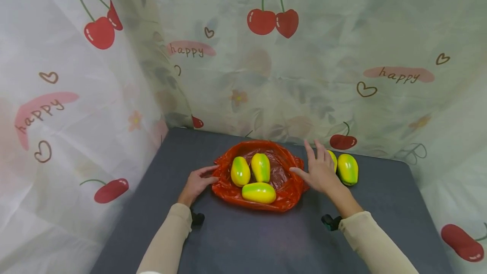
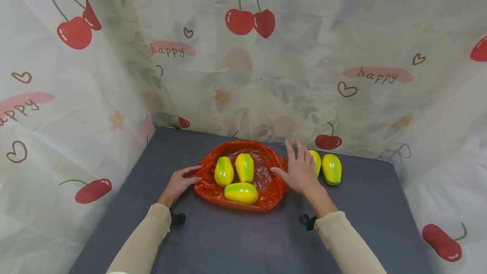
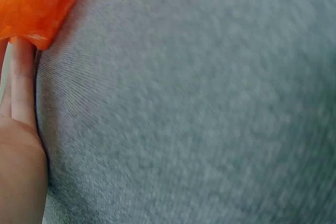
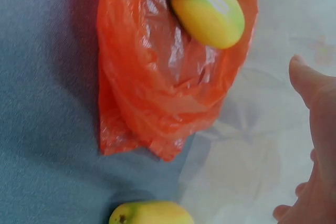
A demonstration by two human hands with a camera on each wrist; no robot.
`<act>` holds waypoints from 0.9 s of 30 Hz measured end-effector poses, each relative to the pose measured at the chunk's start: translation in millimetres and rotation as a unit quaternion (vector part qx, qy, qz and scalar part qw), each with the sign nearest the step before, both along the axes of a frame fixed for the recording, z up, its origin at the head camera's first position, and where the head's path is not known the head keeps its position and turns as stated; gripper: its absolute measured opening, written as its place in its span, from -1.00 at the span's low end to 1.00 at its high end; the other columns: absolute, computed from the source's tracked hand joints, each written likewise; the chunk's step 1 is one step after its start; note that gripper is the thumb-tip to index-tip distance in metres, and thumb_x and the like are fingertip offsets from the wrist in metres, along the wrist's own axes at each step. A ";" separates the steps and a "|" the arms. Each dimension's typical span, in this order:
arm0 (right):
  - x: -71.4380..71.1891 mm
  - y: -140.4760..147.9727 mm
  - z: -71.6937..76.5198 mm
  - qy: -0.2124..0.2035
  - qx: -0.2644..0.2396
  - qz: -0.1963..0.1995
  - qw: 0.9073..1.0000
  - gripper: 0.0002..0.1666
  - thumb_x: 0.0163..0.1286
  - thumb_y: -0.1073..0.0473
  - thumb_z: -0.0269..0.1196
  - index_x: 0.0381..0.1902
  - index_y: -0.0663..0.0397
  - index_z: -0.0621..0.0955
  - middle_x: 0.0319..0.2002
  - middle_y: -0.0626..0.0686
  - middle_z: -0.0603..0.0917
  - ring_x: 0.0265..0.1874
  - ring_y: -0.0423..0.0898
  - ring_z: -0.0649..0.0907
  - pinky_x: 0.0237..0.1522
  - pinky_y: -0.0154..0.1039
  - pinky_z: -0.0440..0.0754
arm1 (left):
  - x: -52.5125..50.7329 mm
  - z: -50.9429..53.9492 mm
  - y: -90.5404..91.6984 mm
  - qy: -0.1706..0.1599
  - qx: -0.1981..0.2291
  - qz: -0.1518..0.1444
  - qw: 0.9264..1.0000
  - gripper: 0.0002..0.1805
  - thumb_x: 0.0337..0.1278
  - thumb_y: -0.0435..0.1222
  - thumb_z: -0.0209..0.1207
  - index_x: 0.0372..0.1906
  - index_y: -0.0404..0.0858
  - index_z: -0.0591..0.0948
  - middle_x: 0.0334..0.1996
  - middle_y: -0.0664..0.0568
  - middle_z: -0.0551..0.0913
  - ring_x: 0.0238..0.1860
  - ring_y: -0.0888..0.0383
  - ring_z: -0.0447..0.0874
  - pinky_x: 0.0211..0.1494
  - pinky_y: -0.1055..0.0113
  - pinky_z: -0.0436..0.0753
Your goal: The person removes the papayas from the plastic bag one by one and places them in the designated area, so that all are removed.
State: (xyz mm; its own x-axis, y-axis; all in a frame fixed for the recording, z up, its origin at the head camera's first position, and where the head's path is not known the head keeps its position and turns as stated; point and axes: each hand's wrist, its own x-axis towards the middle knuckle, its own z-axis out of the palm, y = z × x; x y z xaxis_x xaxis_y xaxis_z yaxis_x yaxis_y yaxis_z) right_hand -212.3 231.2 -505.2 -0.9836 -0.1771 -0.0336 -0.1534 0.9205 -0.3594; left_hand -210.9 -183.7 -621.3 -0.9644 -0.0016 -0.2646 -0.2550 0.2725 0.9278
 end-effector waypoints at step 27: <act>-10.1 -68.1 6.4 -0.041 -0.048 0.099 0.993 0.16 0.34 -0.36 0.29 0.66 -0.19 -0.03 0.65 0.20 -0.11 0.54 0.37 0.09 0.46 0.50 0.15 | 2.0 0.0 -5.6 -0.019 0.019 -0.002 1.000 -0.53 0.17 -0.09 0.41 0.21 0.12 0.68 0.28 0.02 0.65 0.33 0.00 0.56 0.53 -0.10 0.41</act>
